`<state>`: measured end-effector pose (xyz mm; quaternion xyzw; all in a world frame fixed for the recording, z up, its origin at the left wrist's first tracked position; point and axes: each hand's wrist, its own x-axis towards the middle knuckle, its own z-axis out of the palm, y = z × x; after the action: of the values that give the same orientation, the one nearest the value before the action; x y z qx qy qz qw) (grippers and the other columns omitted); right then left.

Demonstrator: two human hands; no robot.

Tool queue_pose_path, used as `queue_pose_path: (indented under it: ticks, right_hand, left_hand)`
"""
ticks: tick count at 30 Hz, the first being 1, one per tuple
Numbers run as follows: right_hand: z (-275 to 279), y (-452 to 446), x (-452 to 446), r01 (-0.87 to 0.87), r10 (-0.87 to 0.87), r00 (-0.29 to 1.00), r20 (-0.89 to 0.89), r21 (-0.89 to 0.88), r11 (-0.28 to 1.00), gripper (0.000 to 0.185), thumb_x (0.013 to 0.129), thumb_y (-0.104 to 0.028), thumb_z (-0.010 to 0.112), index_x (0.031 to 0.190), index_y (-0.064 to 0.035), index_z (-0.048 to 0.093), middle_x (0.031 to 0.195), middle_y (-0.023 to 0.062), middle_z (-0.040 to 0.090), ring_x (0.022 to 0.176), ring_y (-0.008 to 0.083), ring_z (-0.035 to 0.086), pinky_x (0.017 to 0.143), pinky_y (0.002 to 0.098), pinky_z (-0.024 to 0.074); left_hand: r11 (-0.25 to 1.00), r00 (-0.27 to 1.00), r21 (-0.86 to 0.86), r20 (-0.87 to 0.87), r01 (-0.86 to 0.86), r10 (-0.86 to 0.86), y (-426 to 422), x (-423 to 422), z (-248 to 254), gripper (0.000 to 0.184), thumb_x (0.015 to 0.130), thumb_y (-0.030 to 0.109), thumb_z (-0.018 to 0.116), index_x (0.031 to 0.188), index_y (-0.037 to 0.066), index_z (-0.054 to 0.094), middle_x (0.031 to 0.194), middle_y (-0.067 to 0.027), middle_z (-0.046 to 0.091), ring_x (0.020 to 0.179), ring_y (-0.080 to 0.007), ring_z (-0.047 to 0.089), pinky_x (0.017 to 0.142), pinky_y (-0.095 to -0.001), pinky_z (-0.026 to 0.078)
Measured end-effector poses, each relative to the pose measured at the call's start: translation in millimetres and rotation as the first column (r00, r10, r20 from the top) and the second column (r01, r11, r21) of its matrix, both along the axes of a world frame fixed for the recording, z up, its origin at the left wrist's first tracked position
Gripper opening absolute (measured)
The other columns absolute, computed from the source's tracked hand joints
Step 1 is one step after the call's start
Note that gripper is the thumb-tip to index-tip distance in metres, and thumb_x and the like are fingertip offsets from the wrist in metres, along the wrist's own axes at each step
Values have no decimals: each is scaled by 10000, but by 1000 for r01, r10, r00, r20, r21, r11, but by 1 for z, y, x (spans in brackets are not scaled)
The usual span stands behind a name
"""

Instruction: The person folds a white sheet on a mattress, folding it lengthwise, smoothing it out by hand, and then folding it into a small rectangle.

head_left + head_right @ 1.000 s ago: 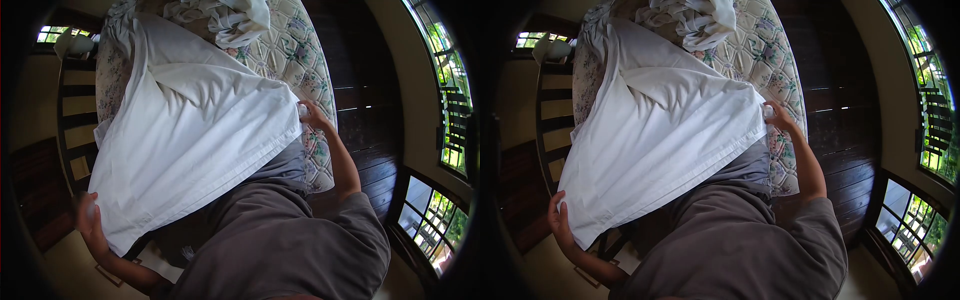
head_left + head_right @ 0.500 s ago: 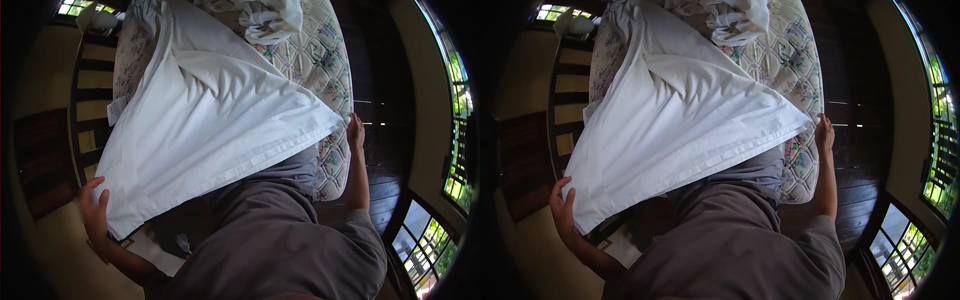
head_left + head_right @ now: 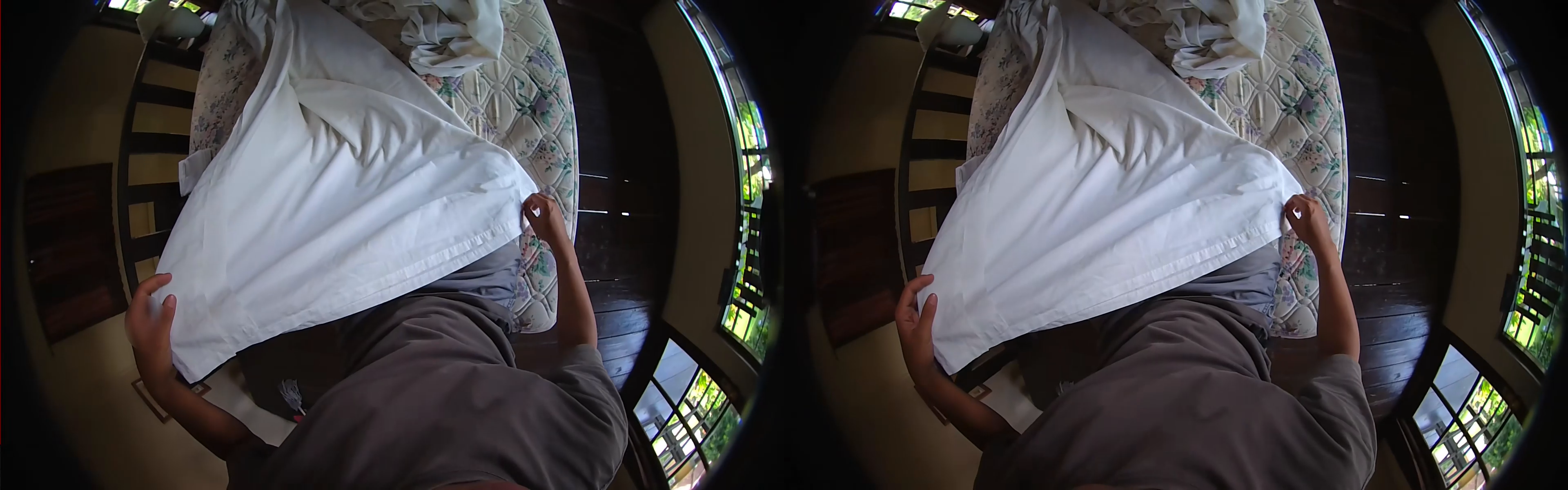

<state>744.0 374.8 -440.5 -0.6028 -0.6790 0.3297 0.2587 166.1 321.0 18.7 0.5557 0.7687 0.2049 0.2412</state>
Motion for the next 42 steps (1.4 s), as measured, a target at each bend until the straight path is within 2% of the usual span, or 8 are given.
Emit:
queue_pose_path:
  ticks: [9, 16, 19, 24, 28, 31, 37, 42]
  right_hand:
    - [-100, 8, 23, 115, -194, 947, 257, 295, 949, 355, 933, -238, 658, 1138, 30, 547, 872, 199, 634, 839, 380, 626, 771, 463, 488]
    - [-157, 30, 45, 216, -266, 964, 14, -628, 748, 359, 924, -310, 655, 999, 38, 696, 818, 103, 693, 716, 165, 617, 647, 350, 477]
    - [-105, 33, 39, 222, -184, 975, 125, -527, 820, 326, 908, -273, 649, 932, 43, 726, 731, 88, 678, 664, 170, 614, 623, 357, 475]
    - [-33, 45, 1, 55, -240, 857, 457, 381, 923, 406, 853, -212, 762, 1161, -1, 602, 1060, 178, 681, 888, 276, 667, 761, 427, 520]
    - [90, 36, -167, -76, 45, 967, -250, -113, 991, 382, 927, -100, 695, 1280, -29, 569, 997, 87, 676, 873, 178, 643, 742, 308, 522]
    - [115, -7, -283, -596, 189, 581, -792, -256, 761, 427, 961, -169, 675, 1331, -27, 514, 1019, 100, 692, 936, 177, 655, 813, 327, 521]
    - [152, -61, -402, -818, -201, 462, -864, -503, 281, 641, 895, -284, 770, 1373, -27, 429, 1261, 139, 581, 1138, 216, 571, 941, 376, 453]
    - [149, -70, -423, -826, -287, 344, -894, -433, 361, 564, 814, -129, 850, 1251, -26, 509, 933, 62, 688, 812, 137, 637, 740, 293, 491]
  left_hand:
    - [989, 989, -55, 41, -139, 141, -45, -19, -28, 341, 929, 76, 637, 1262, 15, 593, 1114, -87, 663, 1029, -132, 595, 934, -270, 435]
    - [975, 967, -46, 129, -218, 222, -97, -66, -161, 300, 914, 127, 733, 1166, -7, 641, 1009, -48, 696, 945, -92, 609, 823, -231, 469]
    - [963, 909, -117, 318, -244, 269, -111, -73, -214, 253, 939, 112, 697, 1155, -9, 645, 1070, -39, 677, 1017, -97, 592, 884, -246, 458]
    - [925, 830, -89, 415, -370, 373, -115, -56, -249, 203, 967, 144, 669, 1122, 13, 675, 974, 29, 638, 890, -41, 535, 800, -206, 423]
    - [892, 741, 1, 557, -452, 375, -98, -30, -231, 184, 980, 146, 653, 1124, 36, 686, 959, 56, 621, 882, -22, 514, 809, -183, 397]
    - [896, 711, -21, 600, -444, 367, -92, -28, -223, 194, 994, 163, 637, 1131, 35, 684, 987, 54, 623, 907, -29, 517, 830, -191, 401]
    - [889, 696, 23, 631, -457, 342, -86, -10, -207, 214, 1004, 178, 625, 1154, 33, 669, 1023, 20, 638, 938, -47, 534, 849, -216, 423]
    - [909, 764, -3, 542, -416, 351, -100, 4, -215, 223, 1015, 153, 603, 1194, 24, 632, 1004, 19, 628, 871, -46, 538, 781, -202, 438]
